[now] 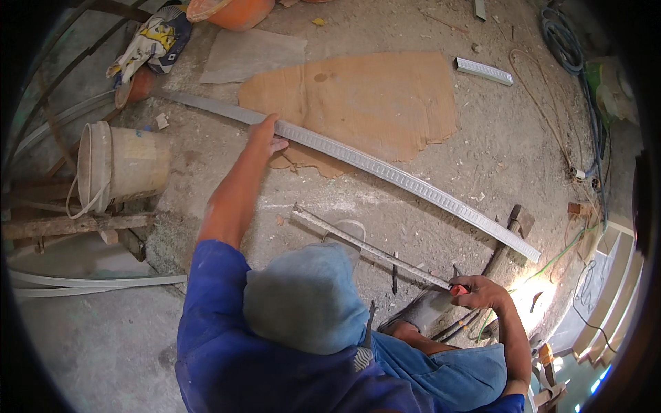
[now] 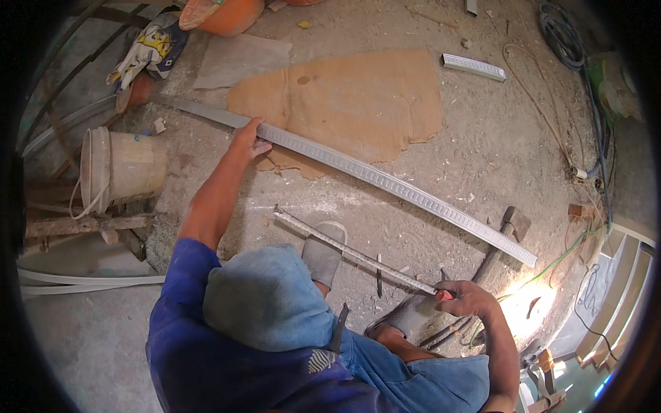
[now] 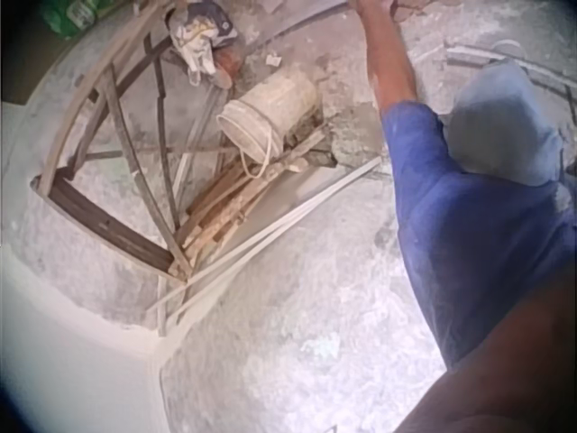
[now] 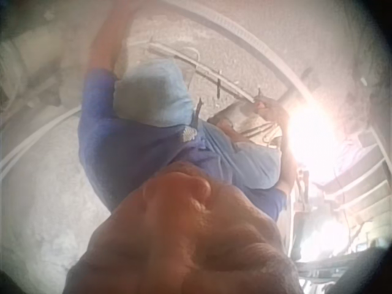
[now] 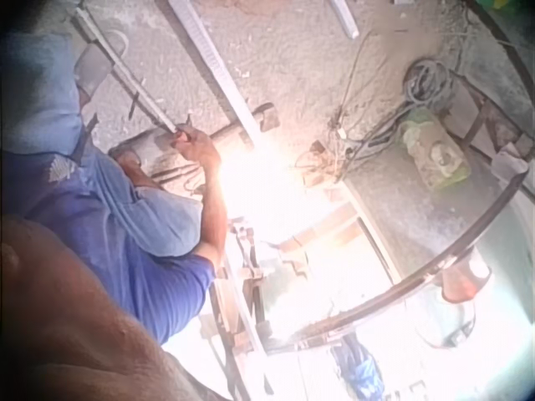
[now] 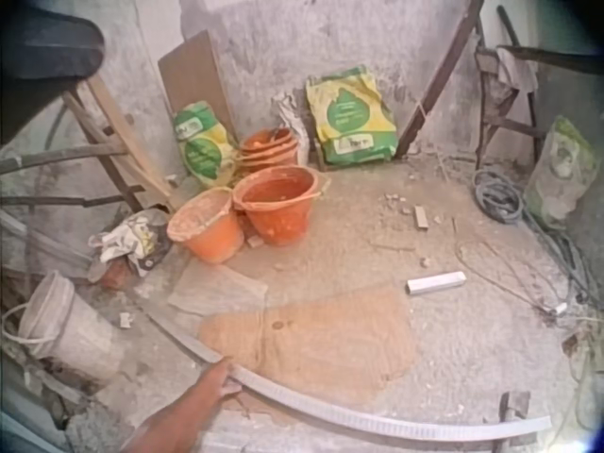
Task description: The person measures a long metal strip with a tape measure and marks it with a pencil. They then use an angle grinder to cut the metal strip at the marked point, producing sparks. Finally, they measure and mark the cut piece again.
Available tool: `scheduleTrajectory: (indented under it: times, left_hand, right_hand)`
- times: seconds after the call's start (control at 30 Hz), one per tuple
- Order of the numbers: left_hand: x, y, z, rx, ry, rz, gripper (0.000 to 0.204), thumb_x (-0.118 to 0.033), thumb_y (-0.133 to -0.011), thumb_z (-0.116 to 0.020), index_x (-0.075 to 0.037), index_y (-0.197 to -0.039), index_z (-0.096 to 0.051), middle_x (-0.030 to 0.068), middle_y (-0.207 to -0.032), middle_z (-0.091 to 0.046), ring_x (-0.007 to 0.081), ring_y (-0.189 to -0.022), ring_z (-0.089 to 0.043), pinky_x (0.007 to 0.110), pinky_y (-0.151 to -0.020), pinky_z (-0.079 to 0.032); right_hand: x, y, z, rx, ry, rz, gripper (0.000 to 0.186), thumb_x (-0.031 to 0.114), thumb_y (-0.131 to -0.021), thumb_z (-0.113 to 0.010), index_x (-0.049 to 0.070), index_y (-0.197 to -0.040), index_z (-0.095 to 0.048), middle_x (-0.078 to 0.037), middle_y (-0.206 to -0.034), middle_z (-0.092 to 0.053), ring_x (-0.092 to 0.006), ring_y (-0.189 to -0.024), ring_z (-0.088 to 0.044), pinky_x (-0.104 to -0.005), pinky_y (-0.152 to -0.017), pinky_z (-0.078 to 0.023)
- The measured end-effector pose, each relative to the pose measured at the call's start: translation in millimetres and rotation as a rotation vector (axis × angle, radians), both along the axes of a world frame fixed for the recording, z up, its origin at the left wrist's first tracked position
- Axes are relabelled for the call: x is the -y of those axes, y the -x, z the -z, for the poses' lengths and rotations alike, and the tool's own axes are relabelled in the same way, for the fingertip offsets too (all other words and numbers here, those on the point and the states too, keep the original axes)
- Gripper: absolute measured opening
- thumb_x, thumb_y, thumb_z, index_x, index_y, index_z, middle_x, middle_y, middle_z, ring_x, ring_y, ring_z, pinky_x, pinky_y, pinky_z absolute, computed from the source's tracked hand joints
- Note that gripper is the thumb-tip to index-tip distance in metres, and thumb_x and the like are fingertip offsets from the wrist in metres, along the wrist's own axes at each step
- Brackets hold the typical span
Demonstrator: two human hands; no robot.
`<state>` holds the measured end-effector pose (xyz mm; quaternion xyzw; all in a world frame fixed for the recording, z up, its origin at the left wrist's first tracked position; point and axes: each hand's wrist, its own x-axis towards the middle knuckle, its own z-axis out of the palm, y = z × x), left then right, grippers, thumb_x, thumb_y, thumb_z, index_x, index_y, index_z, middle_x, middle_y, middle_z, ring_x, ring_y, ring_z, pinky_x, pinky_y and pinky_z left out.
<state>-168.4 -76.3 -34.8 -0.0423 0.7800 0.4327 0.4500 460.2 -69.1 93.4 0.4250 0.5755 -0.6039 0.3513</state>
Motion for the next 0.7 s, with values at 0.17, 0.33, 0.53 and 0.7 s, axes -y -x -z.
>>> scheduleTrajectory:
  times: [0.17,0.33,0.53,0.7]
  left_hand:
    - [35,14,2,0.187,-0.238,-0.099,0.054,-0.032,-0.092,-0.066,0.002,-0.13,-0.047,0.0279,-0.128,-0.054,0.0455,-0.102,-0.064,0.053,-0.089,-0.057]
    - [43,3,7,0.255,-0.436,-0.167,0.042,-0.023,-0.094,-0.062,0.001,-0.127,-0.051,0.0219,-0.125,-0.057,0.04,-0.12,-0.055,0.054,-0.105,-0.047]
    - [54,13,39,0.498,-0.707,-0.029,0.031,-0.013,-0.091,-0.063,-0.002,-0.119,-0.058,0.0113,-0.121,-0.062,0.0282,-0.117,-0.056,0.048,-0.11,-0.043]
    - [53,35,47,0.282,-0.466,-0.155,0.047,-0.022,-0.096,-0.065,0.004,-0.132,-0.049,0.0202,-0.136,-0.052,0.0338,-0.131,-0.049,0.047,-0.117,-0.039]
  right_hand:
    - [0,6,1,0.0,0.011,0.012,0.064,0.039,-0.077,-0.077,0.009,-0.132,-0.063,-0.016,-0.11,-0.072,-0.0267,-0.105,-0.067,-0.0351,-0.093,-0.051]
    - [-1,6,7,-0.098,-0.066,-0.051,0.056,0.041,-0.078,-0.074,0.012,-0.125,-0.066,-0.016,-0.105,-0.072,-0.028,-0.098,-0.068,-0.0367,-0.09,-0.052]
    - [-4,-9,29,-0.144,-0.036,-0.176,0.048,0.041,-0.081,-0.072,0.012,-0.119,-0.068,-0.014,-0.095,-0.072,-0.0296,-0.086,-0.068,-0.0404,-0.079,-0.053]
    - [-7,-4,15,-0.134,-0.028,-0.074,0.055,0.036,-0.079,-0.072,0.01,-0.127,-0.065,-0.015,-0.105,-0.072,-0.0295,-0.098,-0.067,-0.039,-0.087,-0.051]
